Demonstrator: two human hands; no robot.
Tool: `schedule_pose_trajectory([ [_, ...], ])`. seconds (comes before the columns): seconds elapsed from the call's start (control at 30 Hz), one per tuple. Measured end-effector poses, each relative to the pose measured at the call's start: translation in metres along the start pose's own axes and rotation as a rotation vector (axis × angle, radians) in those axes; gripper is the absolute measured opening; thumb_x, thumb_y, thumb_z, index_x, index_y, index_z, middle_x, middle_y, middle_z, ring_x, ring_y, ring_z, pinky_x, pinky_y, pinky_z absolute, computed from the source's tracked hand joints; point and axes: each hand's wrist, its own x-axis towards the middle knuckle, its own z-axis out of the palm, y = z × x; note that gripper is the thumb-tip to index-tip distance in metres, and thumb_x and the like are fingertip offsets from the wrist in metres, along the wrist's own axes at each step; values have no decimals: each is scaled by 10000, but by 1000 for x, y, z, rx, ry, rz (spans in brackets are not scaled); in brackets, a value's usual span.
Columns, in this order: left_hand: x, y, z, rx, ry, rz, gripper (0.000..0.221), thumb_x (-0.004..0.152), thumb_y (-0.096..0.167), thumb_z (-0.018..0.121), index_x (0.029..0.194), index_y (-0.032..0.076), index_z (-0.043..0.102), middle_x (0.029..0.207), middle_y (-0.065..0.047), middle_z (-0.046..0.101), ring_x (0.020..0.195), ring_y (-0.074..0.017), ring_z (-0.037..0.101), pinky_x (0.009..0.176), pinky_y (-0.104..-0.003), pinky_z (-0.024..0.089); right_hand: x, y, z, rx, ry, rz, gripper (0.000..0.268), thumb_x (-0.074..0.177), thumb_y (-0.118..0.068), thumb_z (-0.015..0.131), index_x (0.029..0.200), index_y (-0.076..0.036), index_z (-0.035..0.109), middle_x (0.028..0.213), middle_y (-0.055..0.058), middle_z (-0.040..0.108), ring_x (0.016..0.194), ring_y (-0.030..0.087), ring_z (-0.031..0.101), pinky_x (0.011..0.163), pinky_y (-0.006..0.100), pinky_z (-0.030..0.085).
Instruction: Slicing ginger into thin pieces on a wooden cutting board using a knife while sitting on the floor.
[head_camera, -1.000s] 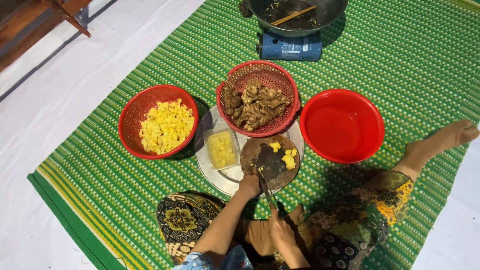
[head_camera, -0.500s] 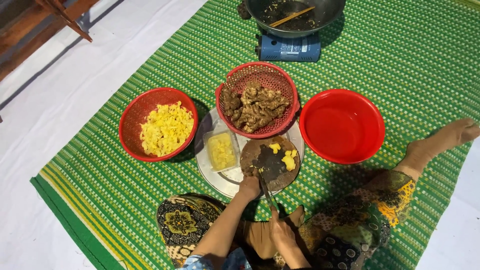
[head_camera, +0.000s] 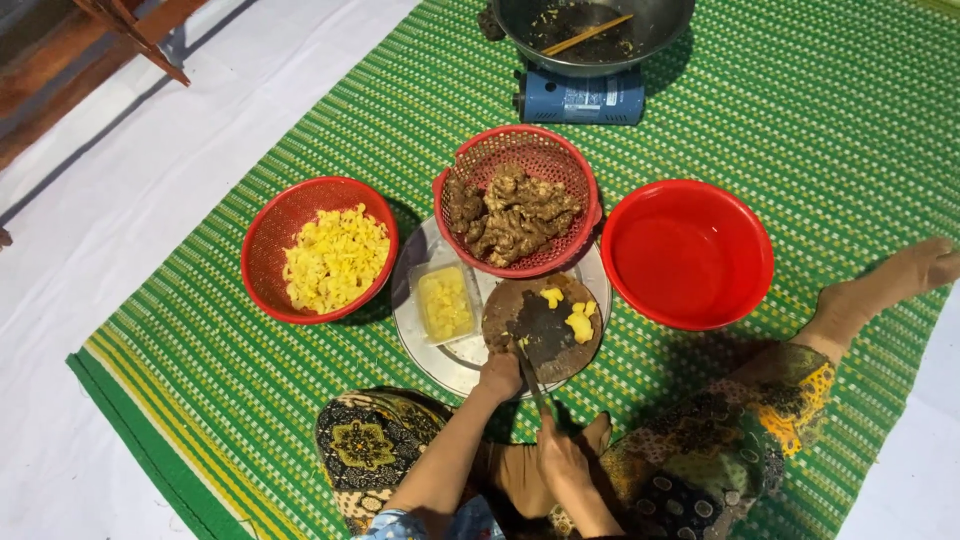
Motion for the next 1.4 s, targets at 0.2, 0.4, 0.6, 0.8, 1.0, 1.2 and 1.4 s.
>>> schedule_pose_trajectory([
  [0.2,1,1,-1,56,-75,-22,468,909,101,497,1335,-84,560,1213,-292,649,1145,-450,581,940,-482,519,-9,-2,-3,-91,-48,-21,796,1043,25,492,1643,-90,-19,699,92,661,533,136,623,447,217,573],
  [0.4,-1,-1,2,-25,-3,-1,262,874,90,531,1003,-39,719,992,-247,722,903,-427,681,787,-477,567,-13,2,-2,-54,-17,-66,669,1038,-79,449,1609,-102,101,1121,186,717,913,322,748,815,469,626],
  [0.6,-1,-1,2,15,-48,-22,292,891,95,524,1070,-39,711,1081,-245,712,992,-426,667,843,-472,561,1,8,8,-39,29,-84,582,1056,-63,464,1566,-5,191,731,101,688,551,207,649,496,325,593],
  [0.8,-5,-1,-1,-24,30,33,254,834,70,540,979,-49,711,977,-253,710,915,-440,663,791,-469,567,2,8,10,-39,23,-74,713,998,-6,534,1589,-45,136,932,204,745,737,289,767,648,376,680],
  [1.0,-13,5,-13,-65,-9,-23,270,831,59,525,988,-56,713,977,-263,714,911,-436,678,800,-470,576,9,6,11,-105,-58,-17,816,1013,8,492,1649,-95,-8,822,98,688,626,193,644,538,298,581],
  [1.2,-2,0,3,-18,3,-9,273,858,97,532,1000,-31,727,1009,-247,722,953,-438,668,833,-486,559,7,-12,-11,-47,-49,-10,604,1073,-119,428,1604,-81,144,898,118,715,774,245,696,738,394,592],
  [1.4,-9,6,-10,-37,-19,-19,328,863,92,540,1110,-63,691,1004,-253,727,955,-443,679,856,-475,554,9,-14,-22,214,-87,77,484,1085,-362,121,1450,-123,331,966,177,723,885,314,709,887,529,517],
])
